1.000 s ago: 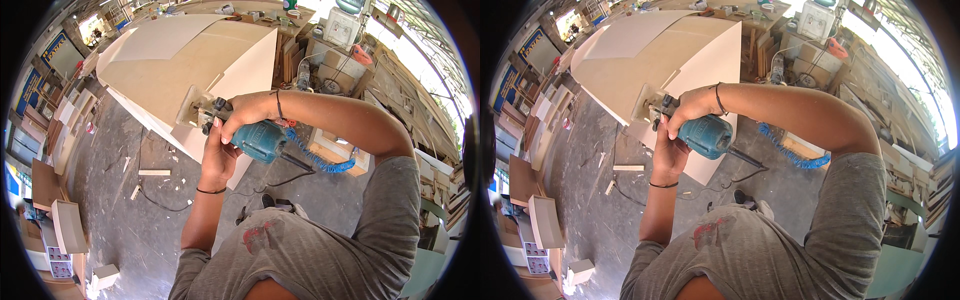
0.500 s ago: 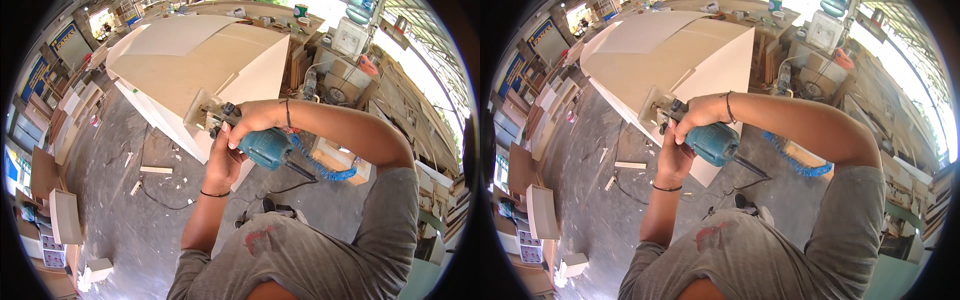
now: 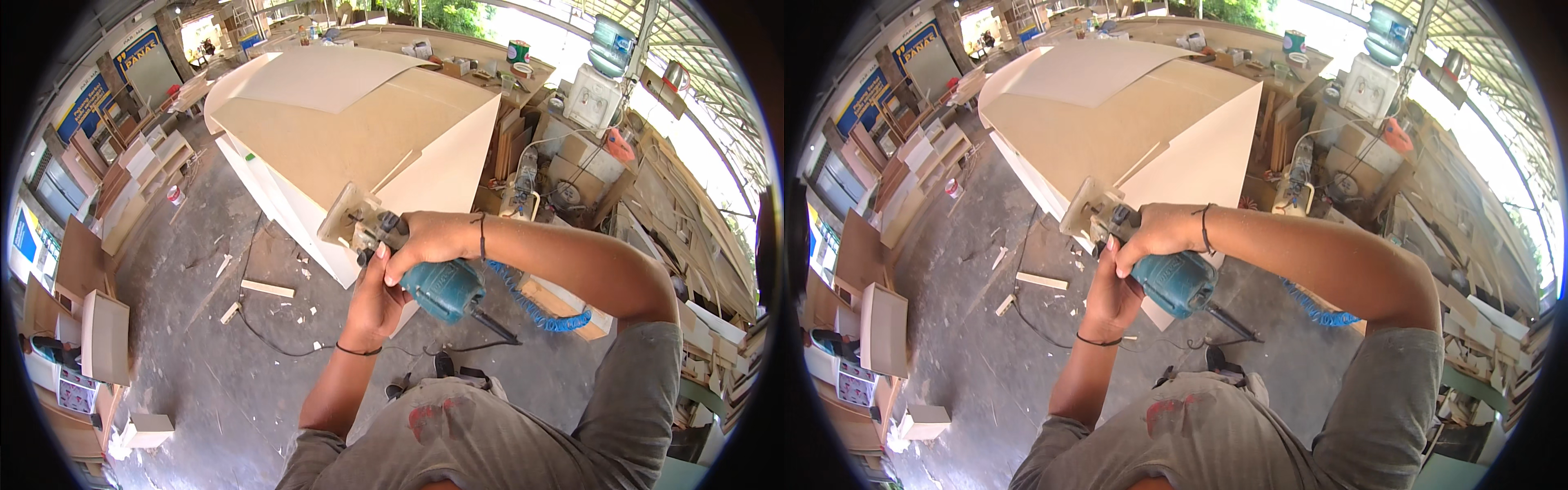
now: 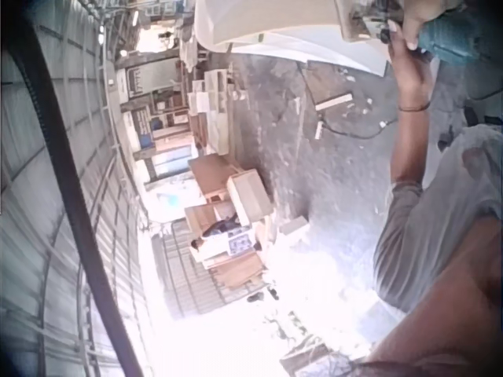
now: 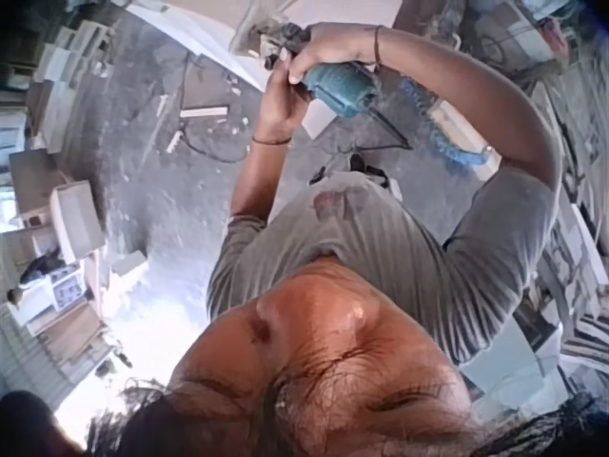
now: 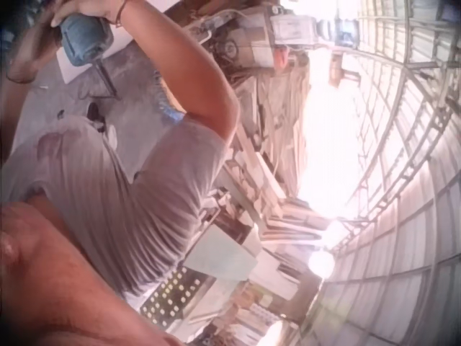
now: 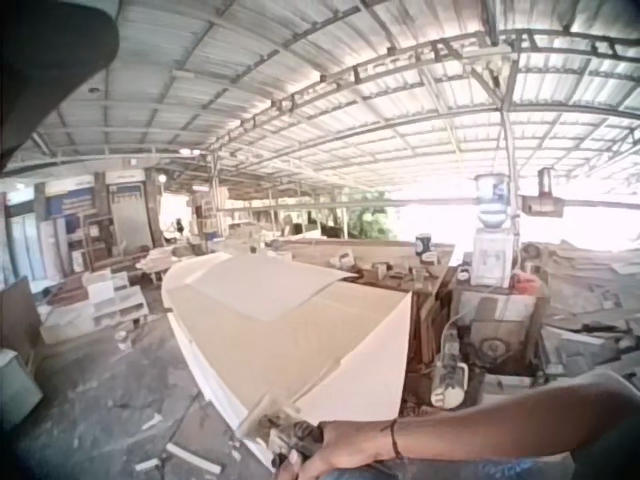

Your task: The person uses a power trimmer to shave off the excess laminate from the edges of a white wooden cabinet. The person moves the trimmer along various curved and straight edges of the cabinet sections, occasionally stopping to check the edge and reposition the tool.

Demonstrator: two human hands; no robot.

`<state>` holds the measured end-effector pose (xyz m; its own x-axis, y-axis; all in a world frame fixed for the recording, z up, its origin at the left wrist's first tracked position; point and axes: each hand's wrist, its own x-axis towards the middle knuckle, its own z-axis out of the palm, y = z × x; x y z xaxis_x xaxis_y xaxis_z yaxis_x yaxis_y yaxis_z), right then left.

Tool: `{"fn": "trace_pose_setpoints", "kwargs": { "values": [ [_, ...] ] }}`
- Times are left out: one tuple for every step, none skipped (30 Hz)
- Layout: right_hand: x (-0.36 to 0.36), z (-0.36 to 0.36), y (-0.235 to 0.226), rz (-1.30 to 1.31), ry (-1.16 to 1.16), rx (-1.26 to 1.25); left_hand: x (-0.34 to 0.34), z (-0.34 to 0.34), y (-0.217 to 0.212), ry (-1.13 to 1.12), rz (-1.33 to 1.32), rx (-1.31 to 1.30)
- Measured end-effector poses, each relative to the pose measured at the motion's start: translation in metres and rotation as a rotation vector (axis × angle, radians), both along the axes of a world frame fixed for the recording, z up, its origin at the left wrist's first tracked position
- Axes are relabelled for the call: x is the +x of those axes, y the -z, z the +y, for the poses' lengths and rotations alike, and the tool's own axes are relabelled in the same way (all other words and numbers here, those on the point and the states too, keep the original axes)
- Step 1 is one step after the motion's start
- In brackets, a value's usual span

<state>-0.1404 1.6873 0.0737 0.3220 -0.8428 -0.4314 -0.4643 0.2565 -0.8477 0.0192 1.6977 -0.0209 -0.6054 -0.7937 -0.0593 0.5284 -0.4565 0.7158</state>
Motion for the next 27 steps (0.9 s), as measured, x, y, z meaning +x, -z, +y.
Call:
{"fn": "trace_pose_setpoints", "kwargs": {
  "values": [
    [0.001, -0.001, 0.001, 0.014, -0.001, 0.020, 0.002, 0.000, 0.000, 0.002, 0.002, -0.003],
    [0.003, 0.001, 0.001, 0.034, 0.005, 0.006, 0.004, 0.002, -0.001, -0.011, -0.010, -0.001],
    [0.006, 0.002, 0.001, 0.052, 0.010, -0.009, 0.006, 0.004, -0.001, -0.025, -0.024, 0.001],
    [0.008, 0.003, 0.000, 0.070, 0.014, -0.023, 0.008, 0.005, -0.002, -0.039, -0.038, 0.002],
    [0.008, 0.001, -0.003, 0.074, 0.005, -0.036, 0.011, 0.001, 0.003, -0.027, -0.006, 0.013],
    [0.010, 0.001, -0.002, 0.074, -0.007, -0.040, 0.013, 0.000, 0.004, -0.026, -0.001, -0.001],
    [0.012, 0.001, -0.001, 0.073, -0.020, -0.044, 0.015, 0.000, 0.004, -0.027, 0.004, -0.015],
    [0.014, 0.001, -0.001, 0.073, -0.033, -0.049, 0.017, 0.001, 0.004, -0.028, 0.009, -0.030],
    [0.014, 0.002, -0.002, 0.084, -0.033, -0.067, 0.016, 0.003, 0.002, -0.050, 0.003, -0.019],
    [0.015, 0.004, -0.004, 0.091, -0.018, -0.072, 0.014, 0.006, -0.002, -0.072, -0.003, -0.007],
    [0.016, 0.007, -0.006, 0.098, -0.003, -0.076, 0.012, 0.008, -0.005, -0.095, -0.008, 0.004],
    [0.018, 0.009, -0.008, 0.102, 0.009, -0.080, 0.013, 0.008, -0.004, -0.089, 0.000, 0.002],
    [0.018, 0.009, -0.006, 0.091, 0.007, -0.082, 0.013, 0.008, -0.003, -0.083, 0.009, 0.000],
    [0.018, 0.008, -0.003, 0.080, 0.007, -0.084, 0.014, 0.007, -0.002, -0.076, 0.018, -0.001],
    [0.019, 0.008, -0.001, 0.068, 0.003, -0.085, 0.016, 0.007, 0.001, -0.076, 0.027, 0.000],
    [0.020, 0.007, 0.000, 0.062, 0.007, -0.083, 0.018, 0.005, 0.004, -0.075, 0.036, 0.002],
    [0.022, 0.007, 0.001, 0.056, 0.011, -0.082, 0.020, 0.005, 0.006, -0.073, 0.045, 0.004],
    [0.023, 0.007, 0.001, 0.051, 0.015, -0.083, 0.020, 0.004, 0.008, -0.091, 0.046, 0.011],
    [0.025, 0.006, 0.002, 0.063, -0.010, -0.106, 0.021, 0.003, 0.010, -0.108, 0.046, 0.018],
    [0.026, 0.007, 0.002, 0.092, -0.008, -0.096, 0.021, 0.003, 0.011, -0.125, 0.046, 0.025],
    [0.027, 0.009, -0.004, 0.125, -0.003, -0.085, 0.022, 0.003, 0.011, -0.125, 0.044, 0.031],
    [0.027, 0.010, -0.008, 0.159, 0.002, -0.075, 0.022, 0.003, 0.011, -0.126, 0.041, 0.036],
    [0.027, 0.011, -0.007, 0.149, -0.003, -0.072, 0.023, 0.003, 0.012, -0.126, 0.039, 0.041],
    [0.028, 0.010, -0.005, 0.130, -0.003, -0.074, 0.024, 0.003, 0.013, -0.117, 0.048, 0.040],
    [0.029, 0.009, -0.002, 0.111, -0.002, -0.077, 0.025, 0.002, 0.014, -0.109, 0.058, 0.038],
    [0.030, 0.009, 0.000, 0.092, -0.003, -0.079, 0.026, 0.002, 0.014, -0.101, 0.067, 0.036],
    [0.031, 0.009, 0.001, 0.091, -0.009, -0.076, 0.027, 0.002, 0.016, -0.107, 0.065, 0.031]
  ]
}}
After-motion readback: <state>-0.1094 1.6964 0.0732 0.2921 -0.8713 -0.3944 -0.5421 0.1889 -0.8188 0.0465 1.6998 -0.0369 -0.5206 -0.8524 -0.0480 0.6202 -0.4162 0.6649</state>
